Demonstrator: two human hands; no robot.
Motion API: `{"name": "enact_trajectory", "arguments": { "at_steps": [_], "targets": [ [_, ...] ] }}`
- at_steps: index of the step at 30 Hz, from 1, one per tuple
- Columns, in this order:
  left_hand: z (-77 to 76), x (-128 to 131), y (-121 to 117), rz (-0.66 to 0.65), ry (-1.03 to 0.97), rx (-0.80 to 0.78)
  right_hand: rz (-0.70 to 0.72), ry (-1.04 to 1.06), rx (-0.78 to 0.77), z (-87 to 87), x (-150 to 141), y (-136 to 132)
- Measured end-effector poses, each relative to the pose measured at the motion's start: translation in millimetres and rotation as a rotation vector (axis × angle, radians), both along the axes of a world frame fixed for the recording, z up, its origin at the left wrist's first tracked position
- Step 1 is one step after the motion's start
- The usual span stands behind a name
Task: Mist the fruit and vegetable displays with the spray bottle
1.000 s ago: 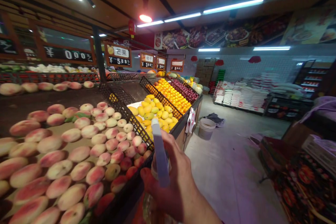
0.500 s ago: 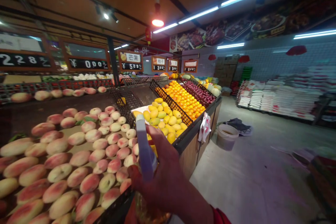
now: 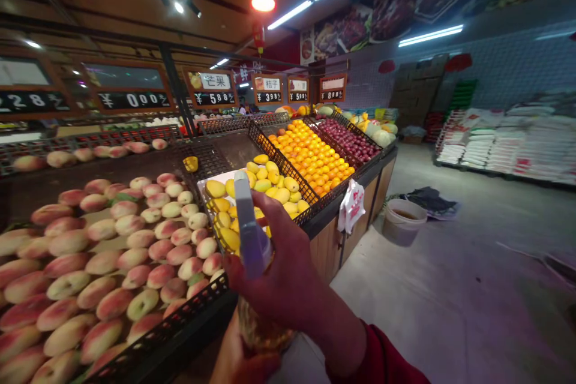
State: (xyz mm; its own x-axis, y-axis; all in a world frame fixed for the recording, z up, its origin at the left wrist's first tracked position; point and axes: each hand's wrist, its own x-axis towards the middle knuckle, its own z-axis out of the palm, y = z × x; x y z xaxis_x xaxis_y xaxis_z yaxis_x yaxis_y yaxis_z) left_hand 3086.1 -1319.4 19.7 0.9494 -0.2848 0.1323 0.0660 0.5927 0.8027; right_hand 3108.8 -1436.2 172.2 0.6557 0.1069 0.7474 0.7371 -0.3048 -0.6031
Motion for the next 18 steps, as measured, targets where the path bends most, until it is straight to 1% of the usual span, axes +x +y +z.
{"name": "enact_trajectory", "arguments": {
  "at_steps": [2, 6, 12, 15, 18],
  "targets": [
    [4.1, 1.2, -16.1, -0.009, -0.020, -0.027, -0.001, 0.000, 0.014, -3.1, 4.0, -14.6],
    [7.0, 3.3, -36.7, -0.055, -0.037, 0.043, -0.027, 0.015, 0.041, -7.3, 8.5, -38.4],
    [10.3, 9.1, -56.3, -0.061, -0.035, 0.055, -0.113, 0.002, 0.011, -0.2, 4.6, -63.6],
    [7.3, 15.1, -64.5, -0.099, -0.099, 0.013, -0.155, -0.004, -0.019, 3.2, 3.8, -71.1],
    [-2.0, 23.0, -70.5, -0.138, -0.061, 0.002, -0.161, -0.006, -0.029, 1.9, 7.5, -76.0]
  ]
}}
